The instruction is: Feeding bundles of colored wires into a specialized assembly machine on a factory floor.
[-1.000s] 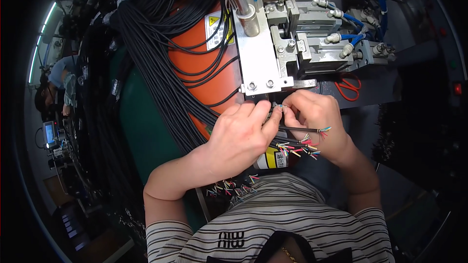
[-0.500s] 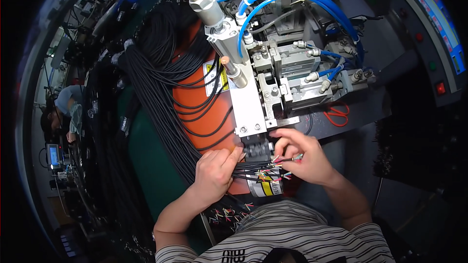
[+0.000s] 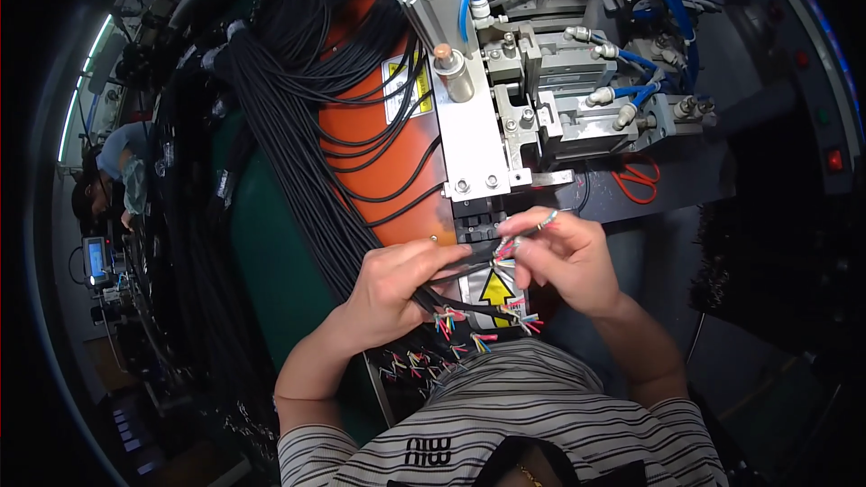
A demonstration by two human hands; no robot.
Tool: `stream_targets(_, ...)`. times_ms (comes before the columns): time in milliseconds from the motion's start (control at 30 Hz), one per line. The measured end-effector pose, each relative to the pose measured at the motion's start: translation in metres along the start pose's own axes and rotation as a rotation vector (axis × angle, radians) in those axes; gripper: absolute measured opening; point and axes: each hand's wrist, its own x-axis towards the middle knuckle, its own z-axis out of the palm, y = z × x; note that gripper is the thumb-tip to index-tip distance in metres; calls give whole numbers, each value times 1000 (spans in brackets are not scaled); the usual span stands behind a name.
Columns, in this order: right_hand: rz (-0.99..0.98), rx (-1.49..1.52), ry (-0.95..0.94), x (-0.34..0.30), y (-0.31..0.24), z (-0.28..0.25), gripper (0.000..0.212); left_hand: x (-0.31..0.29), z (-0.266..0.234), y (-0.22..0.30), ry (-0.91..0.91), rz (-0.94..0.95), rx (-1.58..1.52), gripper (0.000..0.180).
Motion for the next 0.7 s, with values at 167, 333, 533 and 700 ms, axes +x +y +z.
stream_targets(167, -182, -140, 21, 3, 19, 7, 22, 5, 17, 2, 114, 96, 103, 45)
stream_targets(333, -198, 48, 199, -5, 10, 24, 15, 10, 20, 8, 81, 62, 197, 58)
stream_targets(533, -274, -184, 175, -1, 14, 12, 16, 19, 26, -4, 141, 64, 66, 50)
stream_targets(700, 97, 268, 64, 3, 10, -5, 16, 17, 26, -2, 171, 190, 311, 47)
